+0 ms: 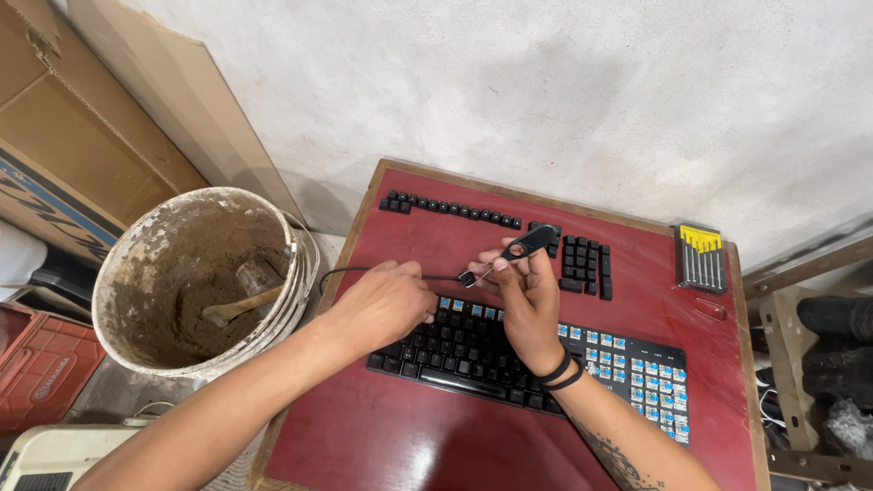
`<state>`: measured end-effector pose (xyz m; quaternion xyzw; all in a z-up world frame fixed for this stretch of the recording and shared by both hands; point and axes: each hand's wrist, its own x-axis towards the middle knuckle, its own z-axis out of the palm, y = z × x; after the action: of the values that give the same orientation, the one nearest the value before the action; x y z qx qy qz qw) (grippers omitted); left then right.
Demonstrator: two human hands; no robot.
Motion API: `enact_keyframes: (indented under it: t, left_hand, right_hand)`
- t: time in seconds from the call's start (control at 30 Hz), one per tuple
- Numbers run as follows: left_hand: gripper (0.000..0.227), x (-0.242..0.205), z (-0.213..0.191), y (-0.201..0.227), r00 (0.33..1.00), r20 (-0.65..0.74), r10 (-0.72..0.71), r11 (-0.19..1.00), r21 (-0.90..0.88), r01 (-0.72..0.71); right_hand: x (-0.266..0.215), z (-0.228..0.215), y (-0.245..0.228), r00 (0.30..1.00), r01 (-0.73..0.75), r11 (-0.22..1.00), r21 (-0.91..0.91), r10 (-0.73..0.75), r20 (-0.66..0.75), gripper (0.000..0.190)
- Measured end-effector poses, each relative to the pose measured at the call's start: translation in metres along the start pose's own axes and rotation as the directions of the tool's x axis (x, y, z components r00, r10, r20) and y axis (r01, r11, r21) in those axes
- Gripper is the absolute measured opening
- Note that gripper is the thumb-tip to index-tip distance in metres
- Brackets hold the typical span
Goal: The person uses a keycap puller to remove keycaps from a mechanical keyboard one by one. The removed keycaps are placed in neat rows on the red table surface next to the keyboard.
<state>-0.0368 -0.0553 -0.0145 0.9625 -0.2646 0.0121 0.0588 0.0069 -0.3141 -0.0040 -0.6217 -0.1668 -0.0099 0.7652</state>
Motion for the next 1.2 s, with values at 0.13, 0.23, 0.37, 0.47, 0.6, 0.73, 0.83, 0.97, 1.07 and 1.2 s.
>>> enact_keyframes:
  t: [0.13, 0.23, 0.37, 0.47, 0.6, 0.73, 0.83, 0.97, 1.07, 1.2]
  left_hand:
    - [0.016, 0.005, 0.029, -0.005, 0.998, -0.043, 0.038, 0.992, 0.124, -0.032]
    - [0.019, 0.011, 0.036, -0.006, 0.999, -0.046, 0.026, 0.988, 0.15, -0.018]
    - [0.019, 0.012, 0.034, -0.004, 0.999, -0.025, 0.042, 0.978, 0.205, -0.036]
    - [0.025, 0.01, 0.044, -0.011, 0.997, -0.013, 0.07, 0.971, 0.228, -0.066]
    - [0.024, 0.007, 0.044, -0.01, 0.995, -0.002, 0.101, 0.948, 0.305, -0.095]
    - [0.025, -0.001, 0.035, -0.002, 0.979, -0.098, 0.182, 0.902, 0.413, -0.126]
    - [0.019, -0.008, 0.023, 0.006, 0.964, -0.138, 0.225, 0.887, 0.439, -0.144]
    - [0.02, -0.002, 0.023, 0.006, 0.984, -0.073, 0.163, 0.89, 0.442, -0.115]
    - [0.029, 0.022, 0.019, 0.003, 0.989, 0.034, -0.141, 0.979, 0.156, 0.134]
    - [0.042, 0.02, -0.017, 0.002, 0.971, 0.057, -0.231, 0.969, 0.099, 0.225]
  right_hand:
    - [0.0, 0.0, 0.001, 1.0, -0.007, 1.0, 0.018, 0.007, -0.002, 0.033]
    - [-0.002, 0.002, -0.002, 1.0, -0.004, 1.0, 0.02, 0.004, 0.009, 0.032]
    - [-0.006, 0.0, 0.0, 1.0, 0.006, 1.0, 0.012, -0.006, 0.016, 0.033]
    - [-0.006, 0.0, -0.001, 0.999, 0.023, 1.0, 0.011, -0.023, 0.026, 0.035]
    - [-0.008, 0.002, -0.006, 1.0, 0.019, 1.0, 0.009, -0.019, 0.025, 0.035]
    - [-0.007, -0.001, -0.005, 1.0, 0.015, 1.0, 0.013, -0.015, 0.018, 0.034]
    - [-0.007, 0.0, -0.006, 1.0, 0.021, 1.0, 0.008, -0.021, 0.023, 0.034]
    - [-0.007, 0.002, -0.007, 0.999, 0.039, 0.999, 0.01, -0.039, 0.03, 0.034]
    - [-0.008, 0.004, -0.004, 0.998, 0.046, 0.999, -0.009, -0.045, 0.039, 0.033]
    - [-0.009, 0.006, -0.004, 0.993, 0.102, 0.992, -0.074, -0.097, 0.064, 0.031]
